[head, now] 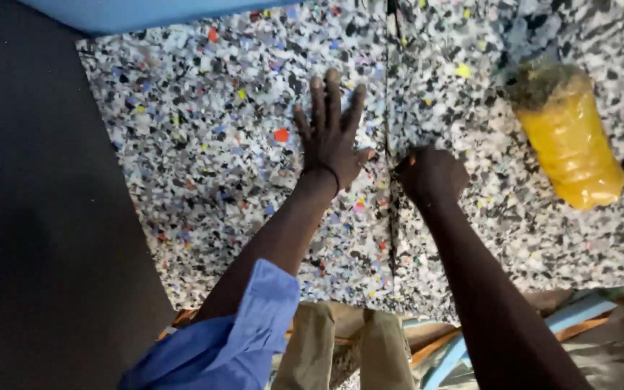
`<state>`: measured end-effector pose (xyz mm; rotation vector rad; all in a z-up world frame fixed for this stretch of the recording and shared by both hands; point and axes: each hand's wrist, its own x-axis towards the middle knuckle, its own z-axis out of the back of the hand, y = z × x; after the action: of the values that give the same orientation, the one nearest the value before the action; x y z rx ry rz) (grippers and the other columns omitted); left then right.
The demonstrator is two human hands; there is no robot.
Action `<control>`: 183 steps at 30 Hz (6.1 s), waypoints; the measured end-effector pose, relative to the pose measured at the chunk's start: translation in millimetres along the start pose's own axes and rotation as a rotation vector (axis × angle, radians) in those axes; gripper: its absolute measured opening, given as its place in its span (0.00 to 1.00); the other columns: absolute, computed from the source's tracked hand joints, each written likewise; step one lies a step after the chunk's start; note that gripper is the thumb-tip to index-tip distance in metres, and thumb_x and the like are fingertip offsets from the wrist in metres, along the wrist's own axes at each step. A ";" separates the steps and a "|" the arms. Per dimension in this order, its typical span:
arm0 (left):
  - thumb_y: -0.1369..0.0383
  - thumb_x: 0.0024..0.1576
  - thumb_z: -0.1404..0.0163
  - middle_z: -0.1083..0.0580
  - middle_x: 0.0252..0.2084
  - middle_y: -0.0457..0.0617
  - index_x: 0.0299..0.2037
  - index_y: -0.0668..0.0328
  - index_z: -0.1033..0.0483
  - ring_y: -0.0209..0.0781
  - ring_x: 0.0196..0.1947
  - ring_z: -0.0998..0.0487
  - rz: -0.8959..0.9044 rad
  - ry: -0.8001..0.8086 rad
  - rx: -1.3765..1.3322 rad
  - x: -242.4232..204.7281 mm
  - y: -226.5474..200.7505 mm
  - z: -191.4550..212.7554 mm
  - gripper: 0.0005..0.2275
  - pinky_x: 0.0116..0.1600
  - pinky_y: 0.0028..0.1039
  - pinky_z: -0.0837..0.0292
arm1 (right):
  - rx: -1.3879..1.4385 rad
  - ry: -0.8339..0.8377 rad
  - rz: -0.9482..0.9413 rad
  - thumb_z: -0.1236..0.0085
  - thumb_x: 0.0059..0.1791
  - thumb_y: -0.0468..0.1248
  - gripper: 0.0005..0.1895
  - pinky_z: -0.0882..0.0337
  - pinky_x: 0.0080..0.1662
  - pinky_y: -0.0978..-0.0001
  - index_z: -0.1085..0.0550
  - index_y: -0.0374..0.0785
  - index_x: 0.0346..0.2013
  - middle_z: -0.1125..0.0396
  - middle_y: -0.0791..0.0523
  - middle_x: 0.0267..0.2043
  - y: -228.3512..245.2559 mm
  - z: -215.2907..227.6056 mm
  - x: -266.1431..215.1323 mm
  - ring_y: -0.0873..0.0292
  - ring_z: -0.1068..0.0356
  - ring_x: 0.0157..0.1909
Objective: A person uses a long knife to trim the edges and cut sections of large bonded foam sheets on the floor.
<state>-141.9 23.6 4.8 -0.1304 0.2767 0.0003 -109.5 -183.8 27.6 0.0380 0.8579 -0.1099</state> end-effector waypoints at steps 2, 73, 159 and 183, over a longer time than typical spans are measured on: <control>0.33 0.59 0.27 0.79 0.90 0.65 0.94 0.36 0.66 0.76 0.89 0.80 -0.022 0.073 -0.020 -1.1 -6.2 1.3 0.64 0.82 0.86 0.66 | -0.018 -0.002 -0.099 0.40 0.56 0.60 0.21 0.19 0.53 0.42 0.13 0.58 0.55 0.18 0.48 0.57 2.5 -6.5 -0.6 0.35 0.18 0.60; 0.23 0.64 0.61 0.61 0.93 0.69 0.91 0.61 0.56 0.74 0.93 0.65 0.123 -0.243 -0.102 -76.6 -54.9 -15.5 0.56 0.89 0.69 0.70 | 0.430 0.019 -0.052 0.42 0.59 0.65 0.25 0.23 0.63 0.34 0.18 0.52 0.55 0.16 0.47 0.52 -49.5 -70.0 -119.6 0.34 0.18 0.60; 0.26 0.78 0.58 0.77 0.92 0.61 0.94 0.49 0.72 0.73 0.90 0.80 0.226 0.138 0.065 10.7 -77.2 31.7 0.51 0.87 0.77 0.80 | 0.036 -0.414 0.434 0.78 0.66 0.67 0.46 0.86 0.84 0.37 0.64 0.51 0.95 0.81 0.59 0.96 -36.4 18.1 12.6 0.54 0.84 0.95; 0.59 0.64 0.41 0.23 0.67 0.54 0.47 0.51 0.22 0.58 0.74 0.26 -0.304 -0.746 -0.188 103.2 -27.4 5.6 0.09 0.76 0.57 0.29 | 0.023 -0.946 0.748 0.44 0.66 0.48 0.34 0.54 0.82 0.37 0.30 0.42 0.87 0.46 0.42 0.92 -26.1 47.9 111.0 0.37 0.50 0.91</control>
<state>-40.6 -4.7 -14.4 -0.3462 -0.4921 -0.2233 -4.3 -222.5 -24.8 0.3001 -0.1397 0.5338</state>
